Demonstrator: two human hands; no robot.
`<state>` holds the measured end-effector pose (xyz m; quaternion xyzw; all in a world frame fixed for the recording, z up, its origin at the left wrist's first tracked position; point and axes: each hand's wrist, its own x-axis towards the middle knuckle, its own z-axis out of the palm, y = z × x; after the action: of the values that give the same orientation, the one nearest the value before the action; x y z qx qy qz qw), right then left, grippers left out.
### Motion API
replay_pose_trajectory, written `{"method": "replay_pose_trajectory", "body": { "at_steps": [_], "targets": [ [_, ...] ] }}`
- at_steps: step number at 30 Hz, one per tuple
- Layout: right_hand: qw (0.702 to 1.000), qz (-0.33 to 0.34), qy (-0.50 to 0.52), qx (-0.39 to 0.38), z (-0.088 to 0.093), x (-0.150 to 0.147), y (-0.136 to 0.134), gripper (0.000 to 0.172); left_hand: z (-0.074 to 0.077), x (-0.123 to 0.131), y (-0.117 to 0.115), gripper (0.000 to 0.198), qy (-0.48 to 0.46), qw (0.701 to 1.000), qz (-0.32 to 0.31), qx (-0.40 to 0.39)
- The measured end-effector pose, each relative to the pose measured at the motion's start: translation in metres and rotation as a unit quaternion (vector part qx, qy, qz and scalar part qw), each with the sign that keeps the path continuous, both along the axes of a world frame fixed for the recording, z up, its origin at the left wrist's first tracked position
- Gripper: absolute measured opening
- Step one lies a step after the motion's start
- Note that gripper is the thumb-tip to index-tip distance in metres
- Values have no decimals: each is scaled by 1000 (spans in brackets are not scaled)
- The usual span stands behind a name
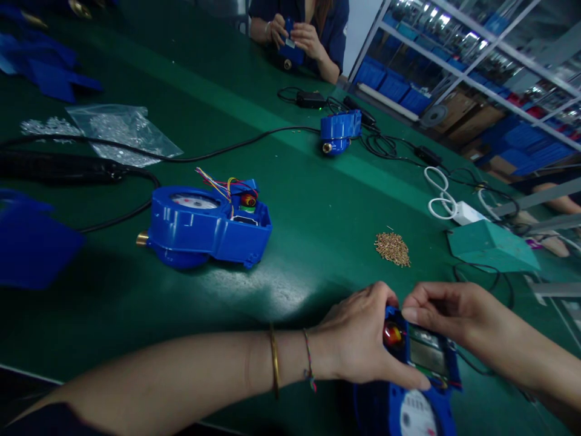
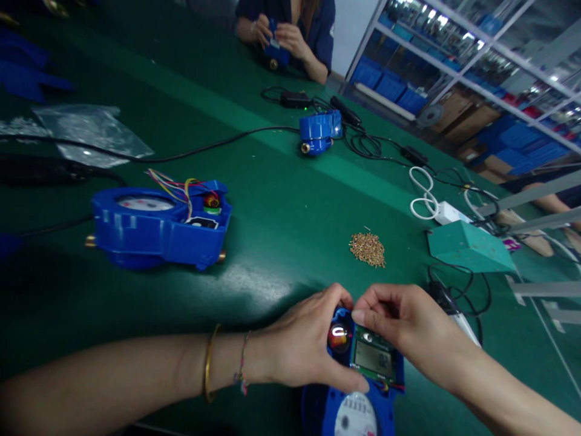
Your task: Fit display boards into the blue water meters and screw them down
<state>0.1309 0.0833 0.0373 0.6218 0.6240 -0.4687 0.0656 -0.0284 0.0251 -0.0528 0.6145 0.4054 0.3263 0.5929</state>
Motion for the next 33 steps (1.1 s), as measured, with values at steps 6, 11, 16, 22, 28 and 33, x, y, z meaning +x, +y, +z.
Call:
{"method": "replay_pose_trajectory", "body": {
  "at_steps": [6, 11, 16, 22, 28, 33],
  "targets": [
    [998, -45, 33, -7, -2, 1, -6, 61, 2, -1, 1, 63, 2, 1000, -4, -4],
    [997, -33, 66, -26, -6, 10, -4, 54, 3, -1, 1, 62, 3, 1000, 1, -3],
    [988, -39, 124, -86, -13, 16, 6, 43, 3, -1, 1, 65, 1, 1000, 1, -10],
    [981, -50, 158, -100, -14, 14, 11, 46, 7, -3, 1, 68, 8, 999, -10, -30],
    [991, 71, 117, 2, -8, 24, 4, 37, 9, -5, 0, 70, 10, 999, -13, -47],
    [946, 195, 113, 232, 5, 37, -4, 24, 11, -5, 1, 71, 9, 998, -13, -67]
  ]
}}
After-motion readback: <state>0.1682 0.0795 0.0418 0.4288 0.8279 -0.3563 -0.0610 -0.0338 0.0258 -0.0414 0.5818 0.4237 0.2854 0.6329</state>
